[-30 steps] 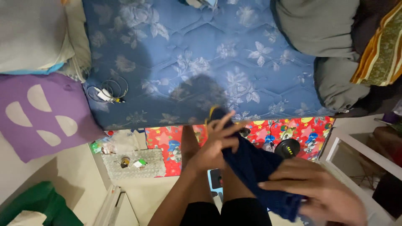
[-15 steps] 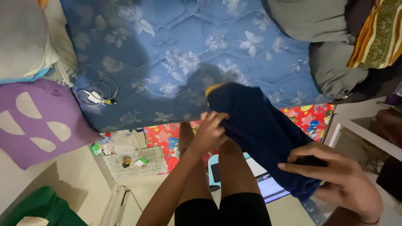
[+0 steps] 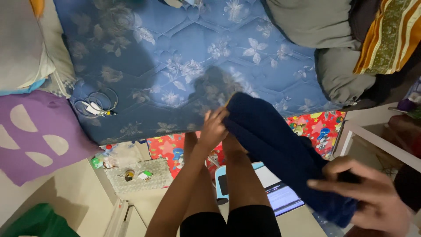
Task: Folding various items of clothing including pants and a scarf on a bed.
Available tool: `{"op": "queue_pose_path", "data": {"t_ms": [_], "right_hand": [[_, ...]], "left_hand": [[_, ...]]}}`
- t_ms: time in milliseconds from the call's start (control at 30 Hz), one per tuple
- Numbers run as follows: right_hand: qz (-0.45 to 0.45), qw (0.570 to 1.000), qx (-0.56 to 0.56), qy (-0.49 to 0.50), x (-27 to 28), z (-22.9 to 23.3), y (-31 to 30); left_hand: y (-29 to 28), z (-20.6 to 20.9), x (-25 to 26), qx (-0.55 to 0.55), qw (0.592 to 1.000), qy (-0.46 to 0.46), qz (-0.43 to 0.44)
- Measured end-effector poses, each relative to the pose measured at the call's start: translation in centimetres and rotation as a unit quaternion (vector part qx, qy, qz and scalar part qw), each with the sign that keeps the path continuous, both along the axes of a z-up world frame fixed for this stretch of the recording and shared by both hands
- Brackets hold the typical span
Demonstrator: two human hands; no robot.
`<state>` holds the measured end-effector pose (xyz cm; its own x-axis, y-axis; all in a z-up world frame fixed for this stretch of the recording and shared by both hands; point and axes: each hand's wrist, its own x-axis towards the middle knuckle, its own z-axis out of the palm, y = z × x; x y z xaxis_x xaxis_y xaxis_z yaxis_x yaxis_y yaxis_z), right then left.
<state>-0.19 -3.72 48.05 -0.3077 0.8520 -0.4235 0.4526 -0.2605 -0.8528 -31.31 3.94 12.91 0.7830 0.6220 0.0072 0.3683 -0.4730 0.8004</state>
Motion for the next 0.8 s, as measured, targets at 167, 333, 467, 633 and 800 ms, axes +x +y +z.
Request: {"op": "queue_pose_path", "data": {"t_ms": [167,333,467,633,800], "right_hand": [[-0.212,0.969,-0.03,-0.123,-0.5,-2.3,-0.9],[-0.426,0.9,-0.045,-0.079,0.5,-12.2,-0.5],[-0.427,0.901,-0.061,-0.04,2.1,-26.4,1.2],[-0.556,0.831,0.002,0.013,-0.4,-41.3,0.5],[-0.362,0.92,0.016,-0.149,-6.6,-44.0,1.5]], "left_hand": [[0.2,0.1,-6.6,-0.039,0.999,-0.022,-0.013],[4.8,2.3,-13.3,-0.352,0.928,0.084,-0.093],[10.9,-1.8,-15.2,-0.293,0.956,0.0,0.019],[11.6,-12.0,-17.0,-0.08,0.922,0.146,0.35],[6.9,-15.2,-15.4,-0.103,0.908,0.191,0.358]]}}
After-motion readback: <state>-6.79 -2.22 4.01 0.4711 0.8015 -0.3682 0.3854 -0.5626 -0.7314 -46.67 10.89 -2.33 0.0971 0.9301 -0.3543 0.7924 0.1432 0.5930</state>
